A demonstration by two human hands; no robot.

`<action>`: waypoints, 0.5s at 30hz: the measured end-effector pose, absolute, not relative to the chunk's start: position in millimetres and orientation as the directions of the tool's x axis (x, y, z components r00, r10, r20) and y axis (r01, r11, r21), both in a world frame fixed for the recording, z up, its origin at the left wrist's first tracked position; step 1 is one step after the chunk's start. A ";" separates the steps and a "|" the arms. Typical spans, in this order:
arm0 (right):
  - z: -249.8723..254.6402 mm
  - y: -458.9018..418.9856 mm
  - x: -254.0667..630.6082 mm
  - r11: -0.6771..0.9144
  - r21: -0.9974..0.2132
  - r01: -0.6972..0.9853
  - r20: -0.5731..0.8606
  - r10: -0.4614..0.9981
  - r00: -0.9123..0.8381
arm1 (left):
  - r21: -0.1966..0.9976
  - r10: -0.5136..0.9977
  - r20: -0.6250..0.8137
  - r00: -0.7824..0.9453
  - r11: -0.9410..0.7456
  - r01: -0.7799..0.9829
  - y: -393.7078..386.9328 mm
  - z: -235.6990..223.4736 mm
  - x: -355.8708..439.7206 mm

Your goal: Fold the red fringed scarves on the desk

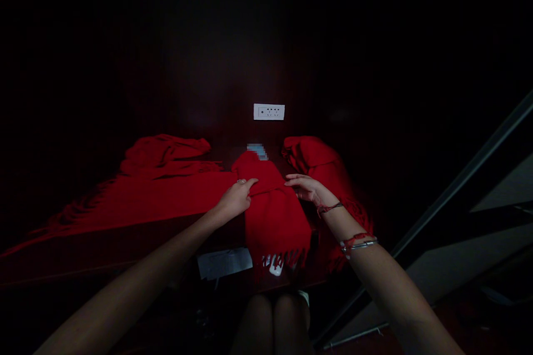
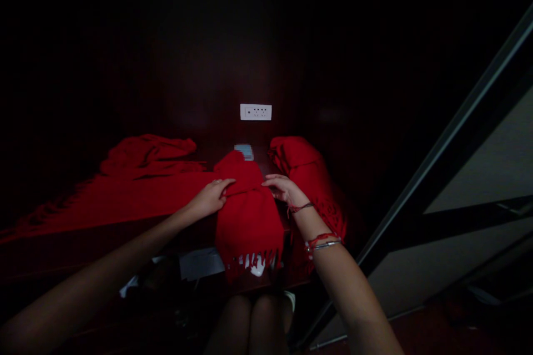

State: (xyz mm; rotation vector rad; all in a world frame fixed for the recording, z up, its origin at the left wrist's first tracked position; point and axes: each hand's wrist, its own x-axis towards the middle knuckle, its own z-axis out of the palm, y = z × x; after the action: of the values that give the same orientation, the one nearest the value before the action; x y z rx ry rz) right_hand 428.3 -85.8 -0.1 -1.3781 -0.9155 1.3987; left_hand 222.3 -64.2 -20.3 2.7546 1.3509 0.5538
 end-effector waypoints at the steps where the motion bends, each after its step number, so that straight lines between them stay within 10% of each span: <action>1: -0.7 -85.0 428.9 -0.280 -0.955 -0.099 -0.289 0.954 0.087 | 0.167 0.777 0.290 0.558 -0.616 0.770 -64.4 -19.7 223.1; 15: 13.5 -81.3 416.4 -0.255 -0.734 0.629 -0.323 0.946 0.007 | 0.097 0.833 0.276 0.480 -0.521 0.848 -69.0 -23.6 236.3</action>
State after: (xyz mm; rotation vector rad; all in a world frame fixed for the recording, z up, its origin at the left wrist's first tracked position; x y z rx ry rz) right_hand 416.4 -81.3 13.5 -1.9093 -1.6184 1.1293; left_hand 236.3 -69.0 -23.6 2.7472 1.5611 0.4656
